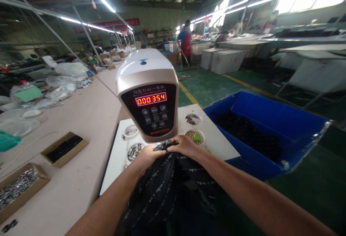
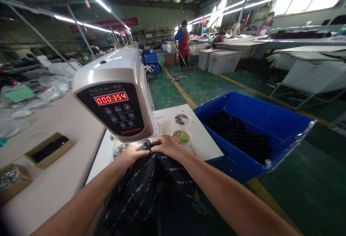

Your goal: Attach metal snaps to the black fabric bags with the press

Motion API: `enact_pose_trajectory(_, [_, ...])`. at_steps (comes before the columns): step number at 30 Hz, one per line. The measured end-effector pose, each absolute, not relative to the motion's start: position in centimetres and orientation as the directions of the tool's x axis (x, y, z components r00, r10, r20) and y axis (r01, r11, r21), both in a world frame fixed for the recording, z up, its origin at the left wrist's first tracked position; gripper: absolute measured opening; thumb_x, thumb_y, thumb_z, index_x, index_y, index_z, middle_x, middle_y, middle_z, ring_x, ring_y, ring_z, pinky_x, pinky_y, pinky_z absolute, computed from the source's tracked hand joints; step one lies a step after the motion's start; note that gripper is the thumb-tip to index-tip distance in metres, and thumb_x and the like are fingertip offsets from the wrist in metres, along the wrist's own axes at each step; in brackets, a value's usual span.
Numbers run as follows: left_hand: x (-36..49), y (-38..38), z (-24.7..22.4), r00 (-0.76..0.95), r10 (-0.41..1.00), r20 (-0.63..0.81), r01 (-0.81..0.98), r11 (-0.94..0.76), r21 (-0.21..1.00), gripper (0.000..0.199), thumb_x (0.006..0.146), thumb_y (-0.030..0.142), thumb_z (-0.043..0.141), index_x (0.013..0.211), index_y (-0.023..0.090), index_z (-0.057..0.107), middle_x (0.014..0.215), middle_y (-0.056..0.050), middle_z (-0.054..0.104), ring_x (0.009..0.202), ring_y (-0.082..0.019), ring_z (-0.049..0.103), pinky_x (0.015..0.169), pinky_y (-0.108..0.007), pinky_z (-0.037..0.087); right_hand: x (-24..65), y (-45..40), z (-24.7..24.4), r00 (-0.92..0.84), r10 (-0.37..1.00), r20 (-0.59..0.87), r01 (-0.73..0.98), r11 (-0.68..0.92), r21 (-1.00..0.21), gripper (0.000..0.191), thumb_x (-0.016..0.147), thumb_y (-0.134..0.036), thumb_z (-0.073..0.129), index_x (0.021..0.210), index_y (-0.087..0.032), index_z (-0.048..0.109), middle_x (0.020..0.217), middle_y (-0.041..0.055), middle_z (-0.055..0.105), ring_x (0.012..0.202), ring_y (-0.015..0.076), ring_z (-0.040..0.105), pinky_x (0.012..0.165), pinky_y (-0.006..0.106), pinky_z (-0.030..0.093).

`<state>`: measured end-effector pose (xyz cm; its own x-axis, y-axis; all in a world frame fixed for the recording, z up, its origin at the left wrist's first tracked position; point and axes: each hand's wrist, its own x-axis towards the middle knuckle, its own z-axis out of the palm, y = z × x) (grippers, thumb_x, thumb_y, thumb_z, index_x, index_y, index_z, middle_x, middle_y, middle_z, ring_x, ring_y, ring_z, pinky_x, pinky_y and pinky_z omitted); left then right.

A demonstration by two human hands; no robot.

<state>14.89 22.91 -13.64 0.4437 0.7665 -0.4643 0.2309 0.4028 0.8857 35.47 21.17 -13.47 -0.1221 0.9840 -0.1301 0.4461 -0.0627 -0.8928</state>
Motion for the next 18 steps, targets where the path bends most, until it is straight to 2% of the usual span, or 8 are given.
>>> enact_pose_trajectory(5, [15.01,23.17,-13.31,0.442,0.771,-0.458,0.206,0.41,0.889,0.032,0.066,0.036,0.082,0.089,0.016,0.073,0.077,-0.002,0.076,0.069,-0.019,0.066,0.068,-0.027,0.047,35.31,21.55,-13.04,-0.139,0.979,-0.151,0.443,-0.075,-0.894,0.023,0.069,-0.031,0.074,0.086,-0.017,0.079,0.075,-0.0014,0.074,0.074,0.0184,0.066,0.065,0.024,0.043])
enact_pose_trajectory(9, [15.03,23.07,-13.23,0.441,0.758,-0.48,0.197,0.44,0.876,0.034,0.065,0.036,0.082,0.091,0.015,0.074,0.08,-0.005,0.077,0.072,-0.022,0.068,0.071,-0.03,0.049,35.32,21.76,-12.67,-0.139,0.978,-0.154,0.45,-0.077,-0.89,0.018,0.067,-0.031,0.075,0.078,-0.016,0.078,0.072,-0.0022,0.072,0.071,0.018,0.064,0.064,0.024,0.042])
enact_pose_trajectory(14, [15.26,23.19,-13.2,0.462,0.745,-0.481,0.179,0.453,0.873,0.044,0.063,0.036,0.083,0.1,0.015,0.073,0.09,-0.007,0.078,0.081,-0.024,0.07,0.078,-0.031,0.051,35.68,21.85,-12.49,-0.151,0.977,-0.15,0.446,-0.068,-0.892,0.022,0.067,-0.031,0.074,0.083,-0.017,0.079,0.075,-0.0021,0.074,0.075,0.0191,0.066,0.066,0.024,0.043])
enact_pose_trajectory(18, [15.47,23.39,-13.06,0.448,0.757,-0.475,0.18,0.444,0.878,0.045,0.063,0.036,0.084,0.1,0.014,0.074,0.087,-0.006,0.078,0.079,-0.023,0.07,0.078,-0.031,0.051,35.83,21.92,-12.72,-0.144,0.977,-0.156,0.454,-0.075,-0.888,0.023,0.067,-0.031,0.073,0.084,-0.017,0.079,0.075,-0.0023,0.073,0.074,0.0184,0.065,0.065,0.024,0.043])
